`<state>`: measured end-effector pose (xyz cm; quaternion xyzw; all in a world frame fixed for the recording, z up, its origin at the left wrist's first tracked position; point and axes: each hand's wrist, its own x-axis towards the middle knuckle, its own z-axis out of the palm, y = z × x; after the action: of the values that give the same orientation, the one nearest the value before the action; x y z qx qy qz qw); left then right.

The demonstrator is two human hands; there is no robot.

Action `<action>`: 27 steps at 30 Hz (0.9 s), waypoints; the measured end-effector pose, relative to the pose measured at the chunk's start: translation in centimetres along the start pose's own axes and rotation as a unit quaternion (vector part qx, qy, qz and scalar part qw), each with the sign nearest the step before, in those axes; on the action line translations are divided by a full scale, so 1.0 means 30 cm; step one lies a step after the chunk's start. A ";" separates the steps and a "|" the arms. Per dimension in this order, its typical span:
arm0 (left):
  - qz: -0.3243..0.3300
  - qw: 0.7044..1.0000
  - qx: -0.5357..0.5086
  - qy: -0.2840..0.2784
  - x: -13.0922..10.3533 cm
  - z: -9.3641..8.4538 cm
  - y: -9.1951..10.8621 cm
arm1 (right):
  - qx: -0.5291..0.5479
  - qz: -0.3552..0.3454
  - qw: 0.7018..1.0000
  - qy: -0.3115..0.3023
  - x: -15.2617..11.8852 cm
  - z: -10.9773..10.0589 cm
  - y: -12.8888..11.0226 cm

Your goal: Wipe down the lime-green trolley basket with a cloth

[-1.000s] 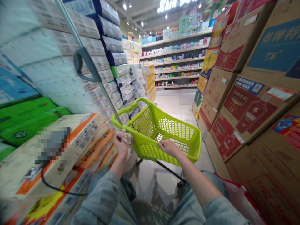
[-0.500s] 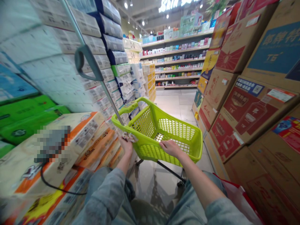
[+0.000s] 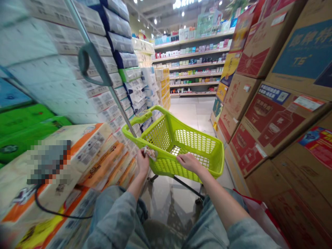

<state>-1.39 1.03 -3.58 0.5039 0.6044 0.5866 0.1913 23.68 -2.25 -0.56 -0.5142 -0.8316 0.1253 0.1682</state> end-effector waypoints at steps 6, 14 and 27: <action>0.038 0.996 0.076 0.008 -0.018 0.012 0.026 | 0.003 -0.005 1.000 0.002 -0.004 0.008 0.008; -0.044 0.988 0.123 -0.081 -0.058 -0.008 -0.078 | -0.003 -0.006 1.000 0.009 -0.002 0.014 0.011; -0.013 0.977 -0.019 0.211 0.092 -0.070 0.036 | 0.000 -0.017 1.000 0.008 -0.019 0.009 -0.008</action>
<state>-3.86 2.04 -1.11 0.3571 0.6265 0.6886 0.0762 23.62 -2.89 -0.79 -0.5013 -0.8387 0.1178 0.1769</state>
